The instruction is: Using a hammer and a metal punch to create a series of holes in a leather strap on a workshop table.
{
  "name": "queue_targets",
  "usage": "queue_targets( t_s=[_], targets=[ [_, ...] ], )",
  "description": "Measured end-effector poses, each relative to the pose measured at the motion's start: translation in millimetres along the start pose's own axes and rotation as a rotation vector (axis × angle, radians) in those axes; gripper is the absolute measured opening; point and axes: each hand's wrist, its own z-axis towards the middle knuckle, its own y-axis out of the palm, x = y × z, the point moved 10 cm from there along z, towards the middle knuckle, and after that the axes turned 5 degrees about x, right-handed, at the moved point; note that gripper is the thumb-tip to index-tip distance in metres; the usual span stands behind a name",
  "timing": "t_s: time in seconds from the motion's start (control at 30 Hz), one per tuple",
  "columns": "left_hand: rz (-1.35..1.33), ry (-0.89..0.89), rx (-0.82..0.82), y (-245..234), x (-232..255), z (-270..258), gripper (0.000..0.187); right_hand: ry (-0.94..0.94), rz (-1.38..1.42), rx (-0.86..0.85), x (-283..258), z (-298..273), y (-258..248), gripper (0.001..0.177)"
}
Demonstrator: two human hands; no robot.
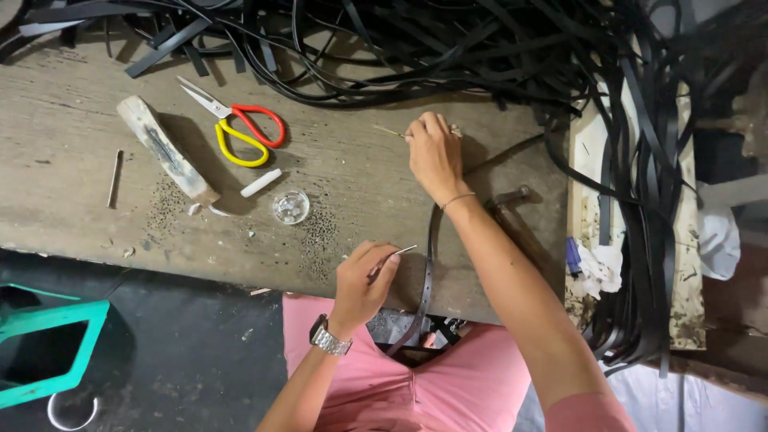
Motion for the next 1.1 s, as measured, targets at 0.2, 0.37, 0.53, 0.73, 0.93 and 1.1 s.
queue_targets(
  t_s=[0.2,0.37,0.53,0.73,0.93,1.1],
  targets=[
    [0.037,-0.071,-0.101,9,0,2,0.014,0.064,0.015,0.023,-2,-18,-22,0.011],
    [0.030,-0.129,-0.207,15,-11,-2,0.020,0.360,0.510,0.076,-8,-93,-110,0.020],
    [0.073,-0.215,-0.309,28,-30,-11,0.025,0.462,0.595,0.021,16,-203,-117,0.025],
    [0.289,-0.045,-0.396,38,-8,-8,0.026,0.472,0.707,0.028,11,-221,-131,0.021],
    [0.367,0.070,-0.384,42,1,-9,0.023,0.210,0.693,0.023,-18,-203,-144,0.019],
    [0.397,0.086,-0.375,43,3,-8,0.023,0.213,0.757,0.077,-22,-194,-158,0.021]
  ],
)
